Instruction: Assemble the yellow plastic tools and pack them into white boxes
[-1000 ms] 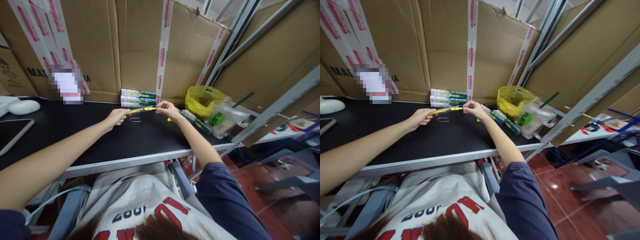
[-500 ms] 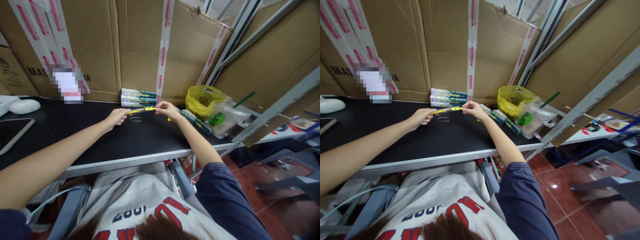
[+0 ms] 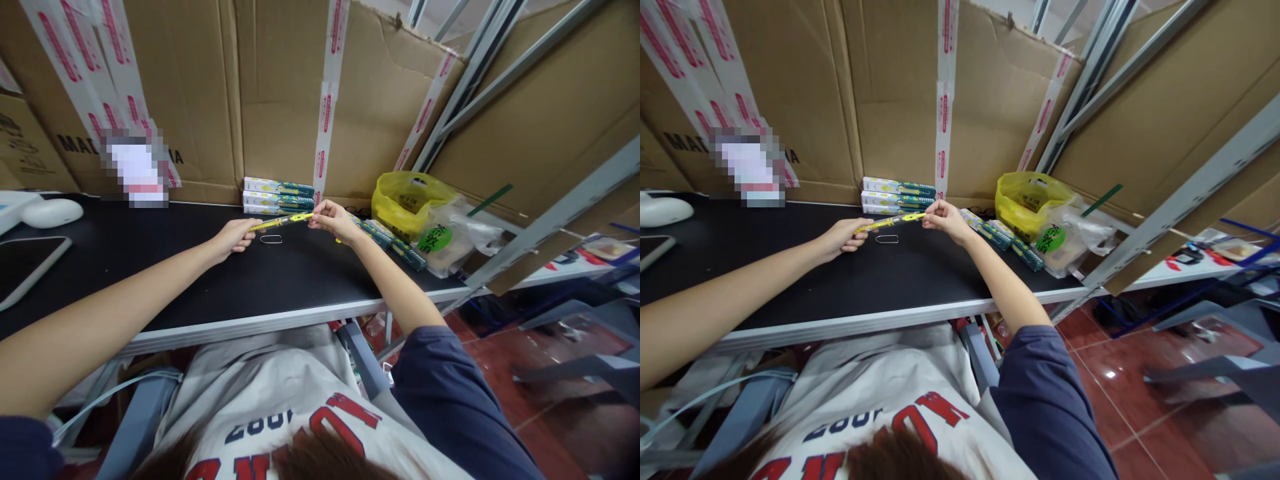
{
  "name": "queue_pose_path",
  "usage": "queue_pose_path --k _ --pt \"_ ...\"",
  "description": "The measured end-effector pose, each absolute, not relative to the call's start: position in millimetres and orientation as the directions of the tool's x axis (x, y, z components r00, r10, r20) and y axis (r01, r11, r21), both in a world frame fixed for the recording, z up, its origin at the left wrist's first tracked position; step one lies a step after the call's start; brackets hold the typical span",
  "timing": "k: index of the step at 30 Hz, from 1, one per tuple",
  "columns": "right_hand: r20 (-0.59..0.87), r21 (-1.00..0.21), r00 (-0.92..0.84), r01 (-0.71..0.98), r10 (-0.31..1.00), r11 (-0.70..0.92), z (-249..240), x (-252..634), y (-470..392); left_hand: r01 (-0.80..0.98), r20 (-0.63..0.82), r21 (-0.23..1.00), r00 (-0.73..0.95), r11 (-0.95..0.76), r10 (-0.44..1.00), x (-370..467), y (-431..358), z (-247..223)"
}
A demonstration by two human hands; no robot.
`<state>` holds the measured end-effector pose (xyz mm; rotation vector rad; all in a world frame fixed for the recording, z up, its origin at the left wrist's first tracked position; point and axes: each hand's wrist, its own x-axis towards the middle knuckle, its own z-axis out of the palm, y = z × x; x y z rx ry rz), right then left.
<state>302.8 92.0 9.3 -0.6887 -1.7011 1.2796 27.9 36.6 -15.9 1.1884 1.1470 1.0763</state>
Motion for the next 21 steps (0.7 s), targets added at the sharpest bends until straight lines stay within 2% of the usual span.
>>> queue_pose_path --k 21 --pt "0.294 -0.952 -0.486 -0.067 0.823 0.3 17.2 297.2 80.6 -0.054 -0.109 0.992 0.135 0.117 0.985 29.6 33.8 -12.6"
